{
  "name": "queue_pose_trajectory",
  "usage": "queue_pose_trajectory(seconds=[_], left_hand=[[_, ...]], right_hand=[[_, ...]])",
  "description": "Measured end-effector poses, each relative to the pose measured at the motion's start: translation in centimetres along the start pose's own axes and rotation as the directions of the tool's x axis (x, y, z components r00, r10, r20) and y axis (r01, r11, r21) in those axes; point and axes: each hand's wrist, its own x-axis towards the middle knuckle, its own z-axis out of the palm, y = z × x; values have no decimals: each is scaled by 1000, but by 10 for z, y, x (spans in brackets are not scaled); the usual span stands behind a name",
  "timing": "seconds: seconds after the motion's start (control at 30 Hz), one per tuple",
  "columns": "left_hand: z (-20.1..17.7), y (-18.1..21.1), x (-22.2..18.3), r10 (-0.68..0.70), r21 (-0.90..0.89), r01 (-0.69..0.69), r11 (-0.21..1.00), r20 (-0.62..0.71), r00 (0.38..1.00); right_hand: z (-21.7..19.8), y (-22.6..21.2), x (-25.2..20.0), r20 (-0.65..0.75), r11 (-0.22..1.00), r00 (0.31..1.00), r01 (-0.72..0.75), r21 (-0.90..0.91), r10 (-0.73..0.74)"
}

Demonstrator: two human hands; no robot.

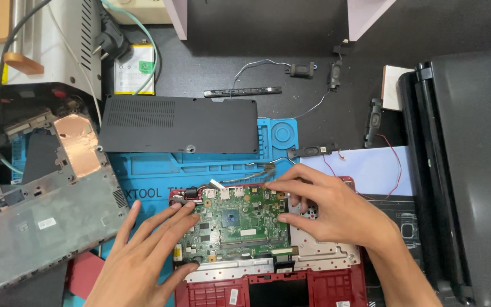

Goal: Disassembling a laptop to remove the motherboard and internal components.

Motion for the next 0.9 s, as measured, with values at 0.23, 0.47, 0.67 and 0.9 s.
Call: queue_pose_trajectory(seconds=[0.23, 0.47, 0.67, 0.9], left_hand=[[7, -5, -3, 32, -7, -32, 999, -32, 999], [5, 3, 0, 16, -35, -19, 999, -102, 995], [30, 21, -15, -33, 0, 36, 999, -383, 923], [27, 14, -17, -21, -28, 11, 1000, -372, 928]], right_hand=[[1, 4, 1, -3, 999, 1000, 31, 19, -31], [0, 16, -8, -117, 965, 967, 239, 106, -227], [-9, 17, -25, -84, 843, 941, 333, 423, -329], [-10, 20, -24, -22, 854, 962, 254, 455, -274]])
